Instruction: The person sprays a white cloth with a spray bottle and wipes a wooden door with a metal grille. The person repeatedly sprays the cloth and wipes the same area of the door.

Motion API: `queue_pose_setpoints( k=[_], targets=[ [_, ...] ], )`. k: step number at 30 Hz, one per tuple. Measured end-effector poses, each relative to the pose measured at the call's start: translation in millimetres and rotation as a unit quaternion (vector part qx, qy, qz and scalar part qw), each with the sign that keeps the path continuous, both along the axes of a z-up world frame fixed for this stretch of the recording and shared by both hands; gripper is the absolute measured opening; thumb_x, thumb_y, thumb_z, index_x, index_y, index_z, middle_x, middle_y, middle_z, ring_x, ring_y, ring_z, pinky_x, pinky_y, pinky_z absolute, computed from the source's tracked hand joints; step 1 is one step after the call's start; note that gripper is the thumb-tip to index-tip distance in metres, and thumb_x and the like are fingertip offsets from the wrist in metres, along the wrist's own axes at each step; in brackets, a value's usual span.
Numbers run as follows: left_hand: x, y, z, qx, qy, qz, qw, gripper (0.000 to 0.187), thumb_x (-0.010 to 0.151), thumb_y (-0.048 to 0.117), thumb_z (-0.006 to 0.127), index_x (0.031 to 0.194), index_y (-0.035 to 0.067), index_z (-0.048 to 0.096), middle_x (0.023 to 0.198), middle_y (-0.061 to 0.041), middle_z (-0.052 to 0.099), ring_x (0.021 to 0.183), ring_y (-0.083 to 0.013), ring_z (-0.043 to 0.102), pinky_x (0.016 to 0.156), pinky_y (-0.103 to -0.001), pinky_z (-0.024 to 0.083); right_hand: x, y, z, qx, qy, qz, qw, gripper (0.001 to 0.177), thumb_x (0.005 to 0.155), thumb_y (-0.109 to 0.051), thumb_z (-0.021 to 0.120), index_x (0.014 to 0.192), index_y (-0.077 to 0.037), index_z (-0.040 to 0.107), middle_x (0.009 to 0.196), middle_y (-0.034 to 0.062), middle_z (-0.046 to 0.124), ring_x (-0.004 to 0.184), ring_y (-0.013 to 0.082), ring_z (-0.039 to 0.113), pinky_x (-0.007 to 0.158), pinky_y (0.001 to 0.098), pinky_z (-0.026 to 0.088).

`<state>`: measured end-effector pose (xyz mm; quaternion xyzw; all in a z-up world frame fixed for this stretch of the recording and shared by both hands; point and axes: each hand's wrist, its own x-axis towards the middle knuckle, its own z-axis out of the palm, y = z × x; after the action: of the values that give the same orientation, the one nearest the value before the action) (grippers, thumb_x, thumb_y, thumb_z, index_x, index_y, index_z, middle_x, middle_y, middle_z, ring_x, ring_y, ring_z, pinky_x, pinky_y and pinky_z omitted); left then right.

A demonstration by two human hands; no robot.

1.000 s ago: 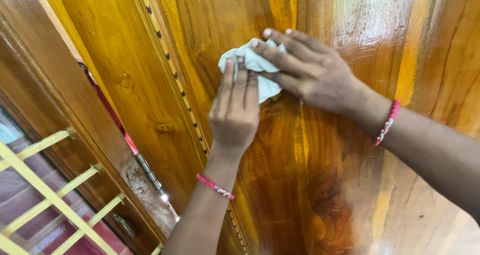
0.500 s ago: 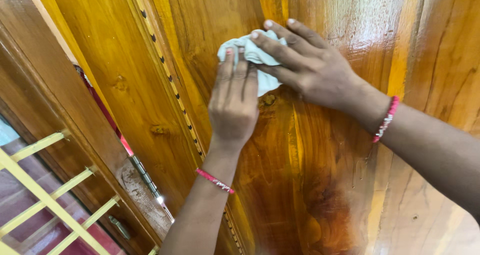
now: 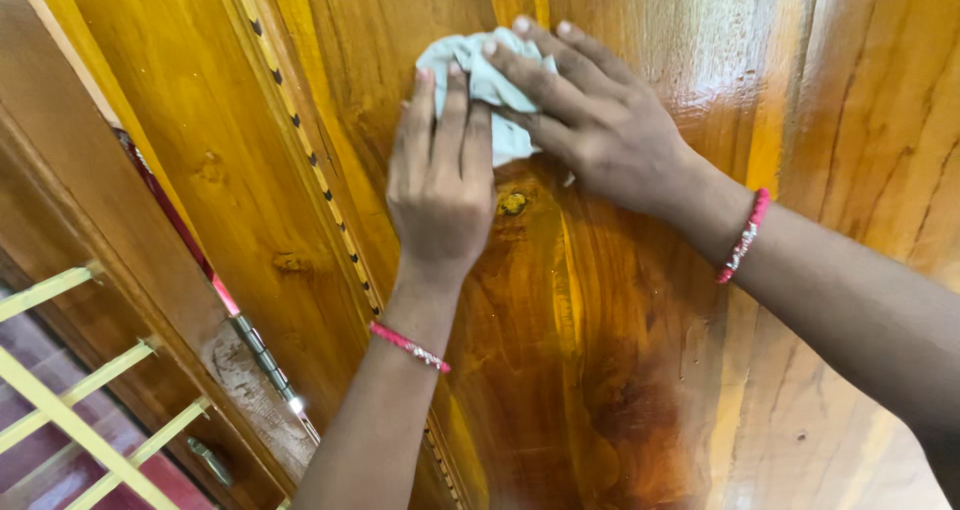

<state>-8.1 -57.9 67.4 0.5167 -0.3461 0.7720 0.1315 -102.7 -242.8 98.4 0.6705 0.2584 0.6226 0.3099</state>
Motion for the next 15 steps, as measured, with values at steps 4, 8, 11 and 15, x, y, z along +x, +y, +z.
queue_pose_setpoints(
  k=[4,8,11,15],
  targets=[
    [-7,-18,-12,0.026,0.004,-0.032,0.999,0.007,0.101,0.007,0.074,0.106,0.003,0.077,0.13,-0.014,0.07,0.131,-0.0343,0.062,0.105,-0.043,0.061,-9,-17,-4,-0.037,-0.014,-0.031,0.999,0.037,0.1,-0.019,0.065,0.135,-0.009,0.074,0.16,0.0118,0.052,0.147,0.0324,0.053,0.125,0.0459,0.043],
    [-6,-37,5,0.056,-0.019,-0.049,0.997,0.008,0.1,0.007,0.075,0.105,0.002,0.078,0.129,-0.014,0.071,0.131,-0.0344,0.062,0.102,-0.041,0.062,-19,-37,7,-0.018,-0.018,-0.021,0.999,0.035,0.103,-0.017,0.064,0.136,-0.008,0.073,0.161,0.0155,0.052,0.141,0.0343,0.058,0.12,0.0469,0.049],
    [8,-41,27,0.062,-0.062,-0.031,0.996,0.008,0.104,0.008,0.075,0.109,0.004,0.077,0.13,-0.013,0.07,0.131,-0.0328,0.061,0.105,-0.04,0.062,-23,-36,18,0.0,-0.021,0.01,1.0,0.036,0.103,-0.018,0.064,0.134,-0.003,0.072,0.157,0.018,0.053,0.133,0.0359,0.061,0.115,0.0471,0.05],
    [19,-29,42,0.04,-0.07,-0.023,0.996,0.01,0.107,0.006,0.073,0.116,0.003,0.077,0.133,-0.014,0.07,0.134,-0.0318,0.059,0.107,-0.04,0.061,-14,-18,24,0.017,-0.038,0.037,0.998,0.036,0.104,-0.019,0.064,0.136,-0.003,0.072,0.153,0.0186,0.052,0.137,0.0377,0.058,0.116,0.0469,0.049]
  ],
)
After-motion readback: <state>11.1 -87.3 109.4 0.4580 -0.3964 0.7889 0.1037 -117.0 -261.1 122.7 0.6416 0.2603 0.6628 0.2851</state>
